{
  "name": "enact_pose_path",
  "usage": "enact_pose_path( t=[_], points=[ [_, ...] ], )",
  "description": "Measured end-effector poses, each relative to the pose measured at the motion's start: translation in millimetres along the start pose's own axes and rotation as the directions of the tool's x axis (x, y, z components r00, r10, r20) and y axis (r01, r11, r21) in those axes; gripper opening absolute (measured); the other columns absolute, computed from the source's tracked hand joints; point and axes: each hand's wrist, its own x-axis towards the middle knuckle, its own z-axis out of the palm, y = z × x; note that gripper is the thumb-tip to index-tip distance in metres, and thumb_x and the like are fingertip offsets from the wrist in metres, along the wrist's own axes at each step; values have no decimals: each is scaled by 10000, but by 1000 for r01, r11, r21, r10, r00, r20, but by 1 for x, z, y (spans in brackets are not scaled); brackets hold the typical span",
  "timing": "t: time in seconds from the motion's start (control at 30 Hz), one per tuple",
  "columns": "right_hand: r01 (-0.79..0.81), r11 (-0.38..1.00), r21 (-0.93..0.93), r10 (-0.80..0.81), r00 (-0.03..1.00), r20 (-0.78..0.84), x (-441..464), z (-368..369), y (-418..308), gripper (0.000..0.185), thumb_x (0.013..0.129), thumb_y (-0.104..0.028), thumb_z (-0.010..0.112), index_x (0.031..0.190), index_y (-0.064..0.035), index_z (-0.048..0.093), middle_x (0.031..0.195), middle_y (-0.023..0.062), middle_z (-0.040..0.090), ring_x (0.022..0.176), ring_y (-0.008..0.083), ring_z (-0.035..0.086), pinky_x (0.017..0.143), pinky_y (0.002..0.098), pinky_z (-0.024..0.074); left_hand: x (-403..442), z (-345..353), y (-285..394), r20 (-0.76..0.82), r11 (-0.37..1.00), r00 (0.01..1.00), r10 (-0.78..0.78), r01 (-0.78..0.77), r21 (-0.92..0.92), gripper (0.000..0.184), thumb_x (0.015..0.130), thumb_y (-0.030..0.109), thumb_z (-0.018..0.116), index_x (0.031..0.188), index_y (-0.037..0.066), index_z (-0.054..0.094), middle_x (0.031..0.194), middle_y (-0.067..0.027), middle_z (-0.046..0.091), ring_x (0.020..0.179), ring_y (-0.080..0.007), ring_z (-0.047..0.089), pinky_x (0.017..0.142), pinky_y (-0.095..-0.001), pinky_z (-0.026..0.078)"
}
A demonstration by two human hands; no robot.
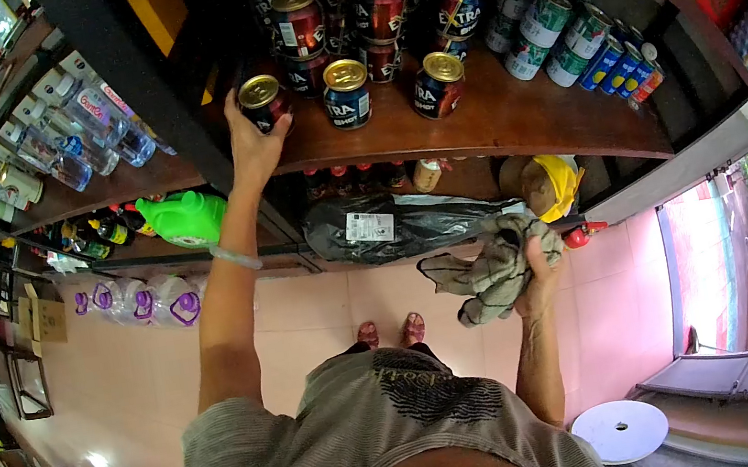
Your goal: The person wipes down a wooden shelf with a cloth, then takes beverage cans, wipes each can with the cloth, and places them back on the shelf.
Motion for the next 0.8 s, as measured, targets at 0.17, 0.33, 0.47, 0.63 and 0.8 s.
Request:
enact_pose_path(
  t=[0.17,0.33,0.47,0.63,0.8],
  points=[
    [-75,986,-147,74,997,-13,35,-31,-6,645,905,-565,369,1078,32,537,1040,111,582,882,193,575,786,336,483,-19,2,10,-86,973,993,84,-63,222,887,684,150,775,1329,-73,209,1257,-273,410,1150,-351,450,969,-368,370],
    [502,153,-851,-242,854,461,57,29,-50,286,806,-234,548,765,44,599,997,179,550,700,391,571,669,453,459,-48,9,31,-142,940,961,236,-189,284,814,696,109,745,1295,-110,239,1234,-294,346,1120,-437,356,980,-461,281],
    [595,-35,-803,-324,753,572,79,62,-62,360,715,-167,645,988,51,563,1012,187,520,748,401,588,644,452,483,-73,17,53,-161,898,922,351,-284,337,765,677,92,749,1263,-108,301,1206,-277,368,1091,-406,393,958,-432,307],
    [450,-128,-884,-213,858,468,138,99,-49,829,660,-437,724,1249,26,369,1045,258,518,855,427,592,692,444,512,-56,55,69,23,979,987,162,-163,123,776,697,177,767,1255,-109,310,1153,-276,421,1049,-389,461,908,-423,398],
    [351,42,-935,-102,933,345,179,128,-32,1143,551,-663,705,1301,98,299,1193,336,465,978,444,567,796,434,500,-33,71,67,28,963,995,94,-98,251,806,680,222,775,1249,-121,319,1170,-321,434,1075,-432,460,904,-435,408]
  ],
)
